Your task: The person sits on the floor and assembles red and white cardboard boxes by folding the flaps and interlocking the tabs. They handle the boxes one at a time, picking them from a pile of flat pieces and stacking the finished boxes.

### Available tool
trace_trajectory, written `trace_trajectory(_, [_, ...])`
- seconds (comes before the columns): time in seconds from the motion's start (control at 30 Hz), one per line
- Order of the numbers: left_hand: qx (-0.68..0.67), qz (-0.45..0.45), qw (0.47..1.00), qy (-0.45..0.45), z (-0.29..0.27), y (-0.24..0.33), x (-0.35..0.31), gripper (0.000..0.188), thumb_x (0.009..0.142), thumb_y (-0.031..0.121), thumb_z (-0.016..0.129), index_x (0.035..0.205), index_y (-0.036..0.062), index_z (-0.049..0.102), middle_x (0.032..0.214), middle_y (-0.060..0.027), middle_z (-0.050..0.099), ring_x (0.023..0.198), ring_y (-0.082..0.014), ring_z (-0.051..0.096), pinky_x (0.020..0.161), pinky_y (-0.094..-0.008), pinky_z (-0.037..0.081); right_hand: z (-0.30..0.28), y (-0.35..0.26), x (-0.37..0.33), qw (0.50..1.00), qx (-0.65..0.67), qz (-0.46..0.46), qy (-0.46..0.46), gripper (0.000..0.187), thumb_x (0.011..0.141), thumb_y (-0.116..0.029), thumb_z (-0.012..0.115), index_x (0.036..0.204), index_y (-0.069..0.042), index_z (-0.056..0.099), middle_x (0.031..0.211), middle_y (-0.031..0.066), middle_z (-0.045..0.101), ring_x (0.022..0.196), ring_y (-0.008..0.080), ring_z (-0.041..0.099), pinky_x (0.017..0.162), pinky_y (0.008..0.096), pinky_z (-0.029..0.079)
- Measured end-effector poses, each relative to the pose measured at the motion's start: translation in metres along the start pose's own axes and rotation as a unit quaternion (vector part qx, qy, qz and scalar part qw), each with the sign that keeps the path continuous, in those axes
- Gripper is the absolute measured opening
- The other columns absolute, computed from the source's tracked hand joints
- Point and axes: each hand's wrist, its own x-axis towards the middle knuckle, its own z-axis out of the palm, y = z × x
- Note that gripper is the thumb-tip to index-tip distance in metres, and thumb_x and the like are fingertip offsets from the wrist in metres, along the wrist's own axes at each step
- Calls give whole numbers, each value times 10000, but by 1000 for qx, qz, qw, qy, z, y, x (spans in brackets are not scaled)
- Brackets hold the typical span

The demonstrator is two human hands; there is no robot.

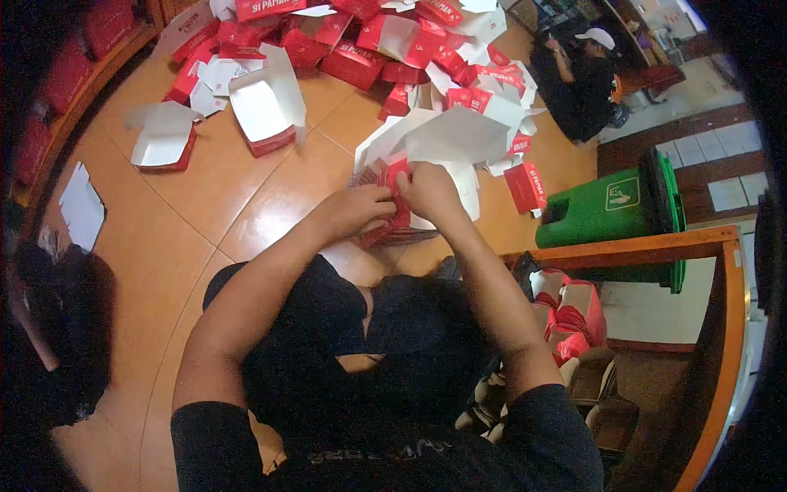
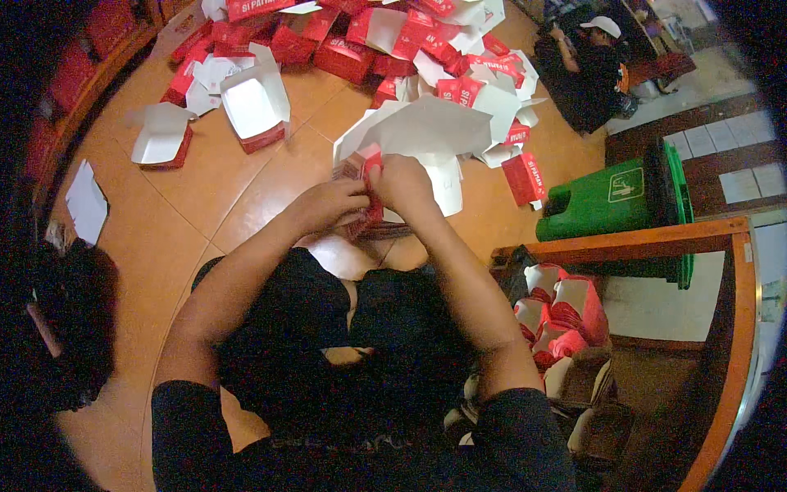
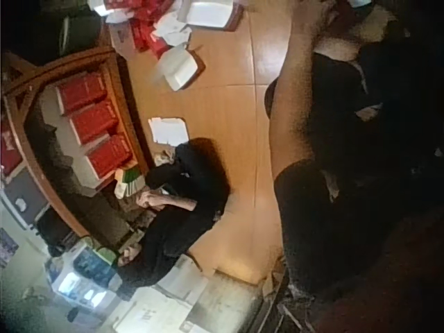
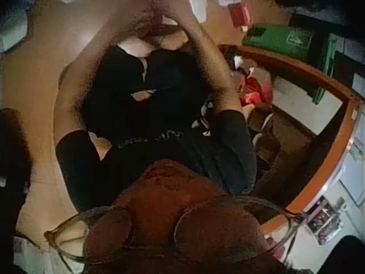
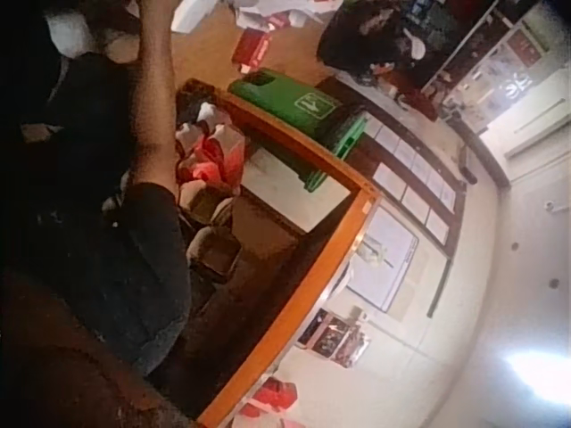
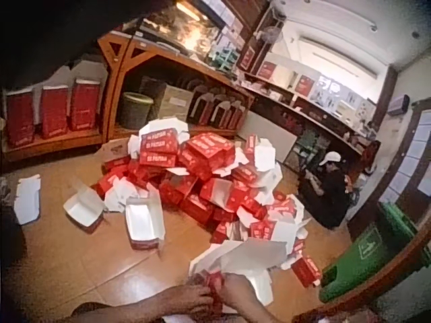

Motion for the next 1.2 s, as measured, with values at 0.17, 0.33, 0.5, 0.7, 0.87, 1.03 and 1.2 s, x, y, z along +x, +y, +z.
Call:
trace_trajectory(0.17, [35,15,998,41,8,-13,1,197,814,164,640,961,58,561,1038,-105,552,1032,-306,565,860,-403,503,14,3,10,999,-24,-1,-22,363,867,-280,502,849,23,700,853,271,675,834,430,668,797,493,537])
trace_trajectory(0.33, [46,-4,998,39,13,-14,1,240,794,140,667,987,70,542,1082,-88,552,1050,-294,565,908,-400,483,28,17,18,998,-11,-14,-61,416,913,-324,481,861,27,698,876,273,675,863,438,666,797,498,537])
trace_trajectory(0.5, [22,-13,999,40,8,-10,-4,289,790,131,662,1047,50,557,1100,-105,554,1064,-304,563,923,-417,482,14,7,6,997,20,14,-70,546,966,-438,417,867,19,700,909,285,662,907,453,641,866,509,492])
trace_trajectory(0.7, [-140,-137,945,263,10,25,15,321,856,123,642,1147,31,542,1131,-160,551,1005,-316,578,905,-359,476,-19,103,-27,951,105,172,236,431,919,-415,577,1019,-9,682,987,233,685,930,413,650,825,438,508])
trace_trajectory(0.87, [-184,-305,888,292,27,31,43,332,906,197,618,1156,10,502,1127,-204,534,1063,-333,554,930,-395,436,49,153,-54,926,267,226,145,490,900,-381,595,1188,15,602,1104,256,659,1029,373,645,913,406,484])
trace_trajectory(1.03, [-188,-292,888,300,27,16,31,337,905,195,613,1167,3,521,1117,-178,559,1057,-292,564,921,-381,445,53,126,-67,915,288,212,186,448,927,-363,577,1184,3,606,1097,240,668,1023,347,653,903,393,490])
trace_trajectory(1.2, [-122,-363,836,393,-48,-9,21,306,860,167,624,1120,12,585,1103,-180,600,1044,-302,576,907,-387,462,66,147,-82,811,463,233,272,320,955,-269,584,1154,-18,605,1012,158,675,914,225,672,795,339,527])
